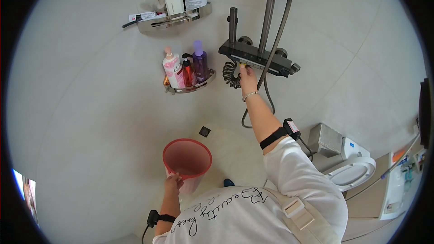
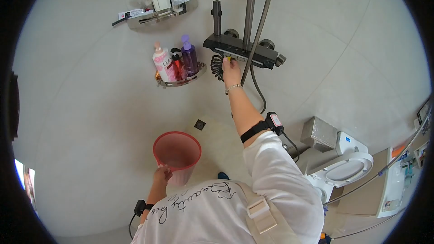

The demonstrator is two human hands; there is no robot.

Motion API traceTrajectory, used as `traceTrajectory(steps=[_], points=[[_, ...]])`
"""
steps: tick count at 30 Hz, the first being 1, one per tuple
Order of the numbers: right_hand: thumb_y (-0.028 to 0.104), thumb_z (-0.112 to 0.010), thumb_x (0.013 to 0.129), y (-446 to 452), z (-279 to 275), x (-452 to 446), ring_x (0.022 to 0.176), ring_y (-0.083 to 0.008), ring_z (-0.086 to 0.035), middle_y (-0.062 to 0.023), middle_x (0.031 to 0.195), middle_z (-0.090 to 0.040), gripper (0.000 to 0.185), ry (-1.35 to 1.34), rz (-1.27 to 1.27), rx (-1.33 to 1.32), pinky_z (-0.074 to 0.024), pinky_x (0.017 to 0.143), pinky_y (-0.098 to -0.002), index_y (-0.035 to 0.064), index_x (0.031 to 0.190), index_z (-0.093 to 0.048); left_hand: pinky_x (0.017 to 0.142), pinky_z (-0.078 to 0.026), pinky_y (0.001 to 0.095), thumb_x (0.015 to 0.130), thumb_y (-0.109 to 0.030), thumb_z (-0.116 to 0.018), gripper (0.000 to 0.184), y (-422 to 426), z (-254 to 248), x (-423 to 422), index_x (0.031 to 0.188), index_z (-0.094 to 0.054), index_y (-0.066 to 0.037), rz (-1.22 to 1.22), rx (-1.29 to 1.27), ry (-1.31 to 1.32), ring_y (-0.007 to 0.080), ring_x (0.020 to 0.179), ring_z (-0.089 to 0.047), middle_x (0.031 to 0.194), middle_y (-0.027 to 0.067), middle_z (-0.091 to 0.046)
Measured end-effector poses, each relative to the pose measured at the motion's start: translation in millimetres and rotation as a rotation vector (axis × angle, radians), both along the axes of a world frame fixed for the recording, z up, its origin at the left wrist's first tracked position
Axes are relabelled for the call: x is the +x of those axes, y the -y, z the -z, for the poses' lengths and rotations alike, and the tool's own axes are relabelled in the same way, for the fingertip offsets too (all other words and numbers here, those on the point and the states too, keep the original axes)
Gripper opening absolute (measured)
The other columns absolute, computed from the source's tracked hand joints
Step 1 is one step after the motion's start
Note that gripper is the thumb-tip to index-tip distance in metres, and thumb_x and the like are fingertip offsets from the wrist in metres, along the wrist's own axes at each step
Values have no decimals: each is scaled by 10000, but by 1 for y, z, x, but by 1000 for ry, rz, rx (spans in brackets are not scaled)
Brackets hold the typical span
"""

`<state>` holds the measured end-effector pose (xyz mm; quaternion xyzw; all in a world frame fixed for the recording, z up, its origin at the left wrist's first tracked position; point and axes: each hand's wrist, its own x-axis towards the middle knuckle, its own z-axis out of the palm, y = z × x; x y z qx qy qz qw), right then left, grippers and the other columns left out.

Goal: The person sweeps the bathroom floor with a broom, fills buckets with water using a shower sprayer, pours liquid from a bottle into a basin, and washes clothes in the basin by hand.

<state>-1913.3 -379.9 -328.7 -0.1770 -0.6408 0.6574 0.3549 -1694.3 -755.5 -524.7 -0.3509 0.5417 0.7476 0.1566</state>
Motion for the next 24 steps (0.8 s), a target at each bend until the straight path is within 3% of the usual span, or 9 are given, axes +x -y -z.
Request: traceTrajectory(steps=[2, 4, 6, 11, 15, 17, 23, 24], points=[[349, -536, 796, 1, -19, 4, 668, -160, -527, -101, 768, -570, 468, -10, -196, -183, -401, 597, -267, -91, 948, -494, 531, -468, 278, 741, -153, -599, 171, -3, 2, 0, 829, -477, -72, -7, -6, 13, 145, 571, -511, 675, 21, -515], [342, -516, 808, 4, -30, 5, 607, -146, -500, -78, 690, -550, 415, 7, -147, -150, -381, 553, -266, -71, 855, -518, 610, -474, 316, 760, -174, -570, 133, -6, 4, -2, 813, -486, -87, -6, -14, 17, 160, 616, -510, 682, 23, -494], [335, -497, 821, 5, -31, 5, 546, -131, -473, -55, 612, -530, 392, 32, -102, -119, -361, 510, -265, -50, 762, -542, 604, -474, 317, 762, -175, -569, 132, -6, 7, -3, 810, -485, -85, -15, -8, 9, 160, 615, -510, 684, 25, -494], [297, -450, 839, -6, -12, -15, 490, -124, -488, -79, 531, -525, 395, 110, 38, 300, -375, 472, -263, -11, 614, -553, 592, -470, 320, 764, -171, -568, 131, -3, 19, -2, 812, -485, -81, -2, 29, -28, 159, 616, -510, 690, 26, -494], [297, -450, 838, 1, -33, 5, 474, -136, -496, -81, 559, -545, 368, 151, -71, 197, -394, 464, -267, -5, 659, -560, 560, -465, 301, 762, -155, -569, 130, -7, 15, -2, 812, -485, -69, -7, -6, -6, 159, 605, -510, 698, 34, -497], [293, -457, 834, -2, -27, 0, 473, -134, -496, -69, 572, -549, 334, 131, -177, -76, -398, 447, -255, 0, 708, -557, 530, -466, 281, 757, -148, -577, 149, -7, 16, 1, 825, -482, -57, -27, -1, -3, 157, 596, -514, 697, 40, -500], [221, -474, 831, -1, -40, -3, 535, -126, -533, -58, 651, -573, 211, 41, -277, -358, -443, 468, -233, 27, 788, -541, 503, -461, 270, 753, -158, -579, 149, -3, 16, -3, 798, -476, -61, 15, -35, -9, 151, 585, -510, 684, 38, -490], [210, -469, 835, -1, -44, -2, 571, -143, -541, -73, 697, -578, 197, 14, -344, -550, -451, 493, -248, 23, 826, -529, 497, -458, 265, 751, -157, -578, 145, -3, 17, -2, 797, -477, -63, 15, -17, -34, 149, 582, -508, 684, 37, -491]])
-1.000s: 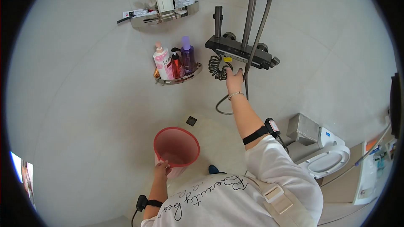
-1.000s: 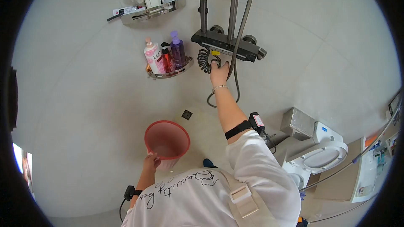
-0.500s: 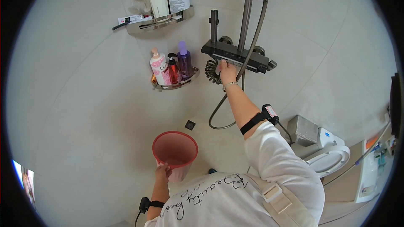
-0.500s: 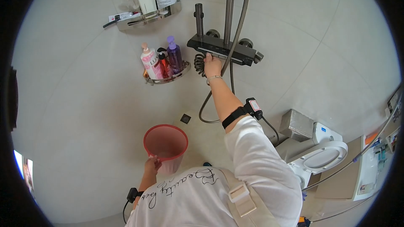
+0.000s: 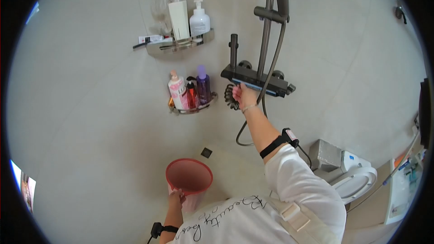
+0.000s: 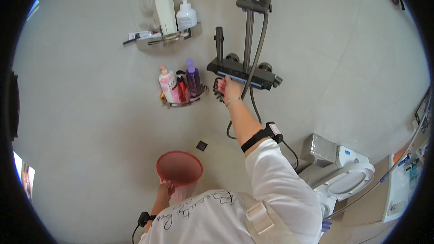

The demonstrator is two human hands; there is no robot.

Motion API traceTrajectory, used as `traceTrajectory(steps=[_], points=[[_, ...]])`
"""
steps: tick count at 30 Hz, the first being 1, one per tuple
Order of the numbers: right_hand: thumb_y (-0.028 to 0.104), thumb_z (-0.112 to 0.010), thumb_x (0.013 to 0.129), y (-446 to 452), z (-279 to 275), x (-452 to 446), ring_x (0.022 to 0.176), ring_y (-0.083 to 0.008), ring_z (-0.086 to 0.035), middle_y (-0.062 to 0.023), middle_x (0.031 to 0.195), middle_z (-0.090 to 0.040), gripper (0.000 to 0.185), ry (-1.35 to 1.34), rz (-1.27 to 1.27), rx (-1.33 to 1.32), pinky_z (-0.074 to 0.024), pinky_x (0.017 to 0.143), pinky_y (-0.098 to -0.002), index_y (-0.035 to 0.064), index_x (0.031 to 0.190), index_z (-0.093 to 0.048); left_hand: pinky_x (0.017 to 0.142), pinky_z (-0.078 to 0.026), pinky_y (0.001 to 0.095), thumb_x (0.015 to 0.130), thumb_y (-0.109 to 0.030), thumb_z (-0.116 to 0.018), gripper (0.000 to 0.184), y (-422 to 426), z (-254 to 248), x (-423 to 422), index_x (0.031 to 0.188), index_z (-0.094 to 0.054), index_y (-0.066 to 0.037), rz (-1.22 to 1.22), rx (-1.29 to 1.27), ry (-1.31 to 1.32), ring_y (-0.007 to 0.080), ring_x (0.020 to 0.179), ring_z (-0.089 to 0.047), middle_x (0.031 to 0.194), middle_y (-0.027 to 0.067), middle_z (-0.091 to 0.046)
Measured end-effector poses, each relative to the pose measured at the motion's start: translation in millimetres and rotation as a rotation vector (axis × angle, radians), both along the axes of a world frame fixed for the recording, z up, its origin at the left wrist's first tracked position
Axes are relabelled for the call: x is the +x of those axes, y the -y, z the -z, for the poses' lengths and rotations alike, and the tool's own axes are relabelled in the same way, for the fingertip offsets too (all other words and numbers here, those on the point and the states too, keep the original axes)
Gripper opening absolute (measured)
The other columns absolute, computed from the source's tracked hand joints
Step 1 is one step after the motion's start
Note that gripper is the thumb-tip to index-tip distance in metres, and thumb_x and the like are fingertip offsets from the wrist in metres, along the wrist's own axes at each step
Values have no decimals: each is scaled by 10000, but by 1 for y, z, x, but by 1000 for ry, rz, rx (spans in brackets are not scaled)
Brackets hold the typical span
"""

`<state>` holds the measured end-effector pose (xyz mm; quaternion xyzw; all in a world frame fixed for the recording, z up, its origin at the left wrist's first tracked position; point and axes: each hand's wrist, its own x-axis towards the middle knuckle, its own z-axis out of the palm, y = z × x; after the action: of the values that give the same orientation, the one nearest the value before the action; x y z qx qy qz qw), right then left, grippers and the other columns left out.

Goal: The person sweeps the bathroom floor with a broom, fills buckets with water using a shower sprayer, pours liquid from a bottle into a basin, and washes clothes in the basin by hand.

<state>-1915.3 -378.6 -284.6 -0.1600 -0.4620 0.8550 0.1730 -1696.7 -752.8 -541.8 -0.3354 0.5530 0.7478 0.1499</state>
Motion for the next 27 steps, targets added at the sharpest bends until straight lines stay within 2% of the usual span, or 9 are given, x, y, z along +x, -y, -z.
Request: traceTrajectory(steps=[1, 6, 9, 13, 14, 15, 16, 20, 27], points=[[199, -465, 838, 4, -3, 3, 608, -159, -549, -87, 743, -583, 189, -6, -59, -200, -460, 518, -263, 19, 864, -516, 490, -456, 260, 750, -156, -577, 142, 3, 2, 0, 797, -478, -65, -2, 15, -20, 146, 579, -506, 684, 36, -492], [184, -481, 825, 27, -17, 30, 690, -200, -549, -76, 824, -571, 195, -40, -74, -340, -463, 602, -327, 33, 949, -480, 515, -461, 274, 749, -159, -575, 135, 9, 6, -4, 797, -482, -73, -2, 15, 7, 147, 565, -503, 671, 26, -490], [169, -473, 818, 55, -1, 52, 711, -199, -539, -71, 804, -572, 167, 22, -319, -10, -443, 652, -338, 44, 920, -513, 534, -462, 281, 752, -162, -576, 141, 11, -5, -5, 811, -482, -75, -14, 0, 6, 149, 583, -506, 677, 23, -491], [236, -472, 765, 89, 116, 91, 656, -287, -554, -161, 726, -580, 248, 184, -468, 1220, -442, 611, -360, 2, 748, -552, 557, -456, 274, 758, -172, -580, 169, 18, 12, 2, 846, -477, -70, -40, 49, -15, 150, 652, -513, 724, 30, -500], [270, -434, 772, 90, 116, 117, 685, -325, -558, -206, 778, -574, 316, -80, -798, 1716, -441, 638, -395, -13, 756, -572, 557, -456, 274, 758, -172, -580, 169, 22, 16, 5, 846, -477, -70, -45, 47, -1, 150, 652, -513, 724, 30, -500], [280, -453, 748, 94, 176, 121, 740, -326, -567, -210, 803, -580, 322, 161, -965, 1799, -437, 679, -405, -1, 761, -609, 563, -456, 274, 759, -175, -580, 175, 25, 18, 9, 851, -475, -70, -46, 55, -10, 151, 665, -513, 734, 33, -499], [391, -490, 731, 95, 183, 142, 808, -337, -542, -195, 822, -585, 434, 187, -1193, 1864, -417, 735, -397, -19, 804, -612, 570, -456, 273, 759, -179, -581, 181, 28, 19, 11, 855, -473, -70, -45, 64, -20, 153, 678, -512, 745, 37, -498], [386, -505, 687, 68, 222, 207, 857, -336, -542, -226, 895, -568, 449, 678, -1213, 1633, -412, 777, -394, -27, 827, -611, 554, -453, 261, 759, -183, -583, 187, 38, 17, 21, 858, -472, -70, -66, 37, 19, 155, 654, -511, 737, 38, -494], [395, -478, 716, 6, 298, 307, 892, -339, -527, -213, 920, -566, 459, 823, -1110, 1568, -400, 798, -396, -20, 865, -605, 509, -447, 255, 761, -170, -575, 145, 50, 35, 45, 801, -481, -68, -62, -68, 144, 148, 605, -501, 710, 37, -494]])
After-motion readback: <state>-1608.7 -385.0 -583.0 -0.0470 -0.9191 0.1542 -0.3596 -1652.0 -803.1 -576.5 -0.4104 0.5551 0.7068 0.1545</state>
